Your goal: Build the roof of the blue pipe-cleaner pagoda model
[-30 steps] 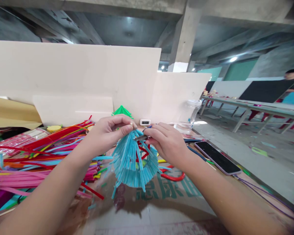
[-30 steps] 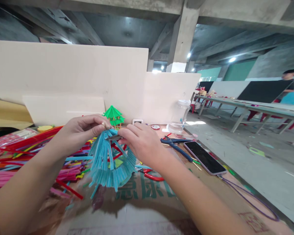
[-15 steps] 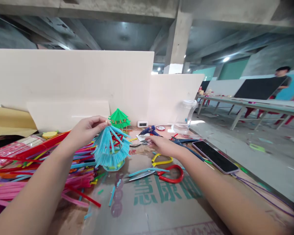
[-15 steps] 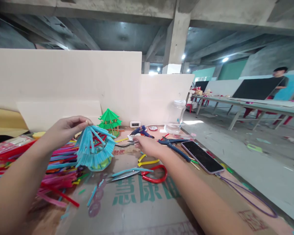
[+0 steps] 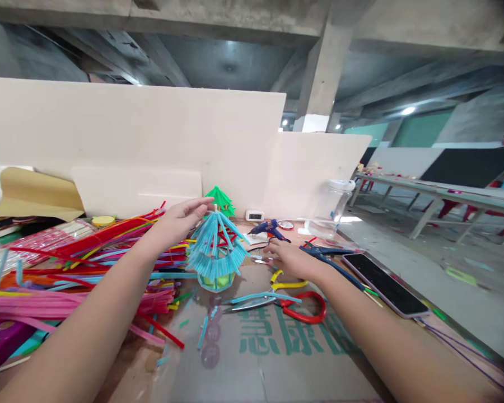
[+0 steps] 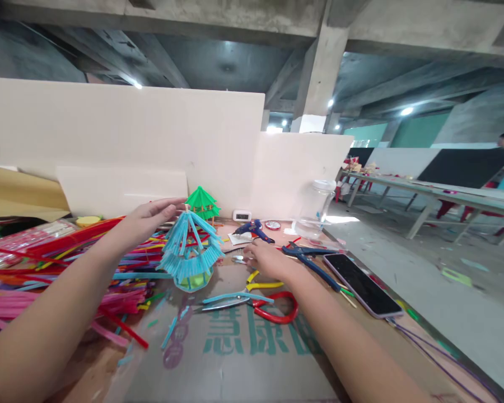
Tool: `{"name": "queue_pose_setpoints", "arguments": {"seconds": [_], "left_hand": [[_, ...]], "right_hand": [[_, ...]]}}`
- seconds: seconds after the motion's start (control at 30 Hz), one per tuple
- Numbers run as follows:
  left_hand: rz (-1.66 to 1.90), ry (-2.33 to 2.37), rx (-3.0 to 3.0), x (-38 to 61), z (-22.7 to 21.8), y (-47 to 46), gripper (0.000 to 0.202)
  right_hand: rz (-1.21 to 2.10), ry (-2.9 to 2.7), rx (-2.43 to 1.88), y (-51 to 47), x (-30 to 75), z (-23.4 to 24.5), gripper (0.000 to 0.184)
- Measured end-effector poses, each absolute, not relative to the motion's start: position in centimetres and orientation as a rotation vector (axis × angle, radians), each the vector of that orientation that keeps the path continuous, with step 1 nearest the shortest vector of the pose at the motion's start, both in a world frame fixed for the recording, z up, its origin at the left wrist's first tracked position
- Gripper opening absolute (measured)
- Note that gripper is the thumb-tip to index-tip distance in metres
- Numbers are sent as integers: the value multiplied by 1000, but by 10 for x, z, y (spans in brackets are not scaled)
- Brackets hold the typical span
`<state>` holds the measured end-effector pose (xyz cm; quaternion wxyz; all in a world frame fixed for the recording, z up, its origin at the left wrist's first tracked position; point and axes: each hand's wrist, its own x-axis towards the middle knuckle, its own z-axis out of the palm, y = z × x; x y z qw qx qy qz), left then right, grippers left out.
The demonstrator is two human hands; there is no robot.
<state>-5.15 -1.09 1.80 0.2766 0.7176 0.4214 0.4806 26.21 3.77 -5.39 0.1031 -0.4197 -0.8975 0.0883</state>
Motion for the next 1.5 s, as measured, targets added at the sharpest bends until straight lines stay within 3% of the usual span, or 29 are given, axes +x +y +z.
{"name": "queue_pose_setpoints", "arguments": {"seconds": [0.13,0.23,0.37,0.5,0.67,0.93,1.27,1.5], "left_hand": [[1293,1111,1955,-54,21,-15,58],[1323,1056,1975,-44,19,-15,53],[1380,1125,2015,-33,18,-17,39],[1387,1240,2019,-36,21,-18,33],[1398,1368,2002,-48,29,-22,35],[1285,1524,1982,-67,43,-31,39],[1250,1502,2130,2,50,-9,30],[1251,1463,2136,29,60,3,25]], "right_hand": [[420,-2828,-1156,17,253,-30,16],[552,-3001,-1042,-4,238,-21,26],[484,-3128,-975,-27,218,-18,35],[337,-3082,-1029,-35,208,-20,19],[391,-3104,-941,-25,201,-32,6],[352,-3182,-835,-19,193,-27,16],[378,-3390,-843,-45,204,11,23],[474,-3401,-816,-37,191,7,24]]}}
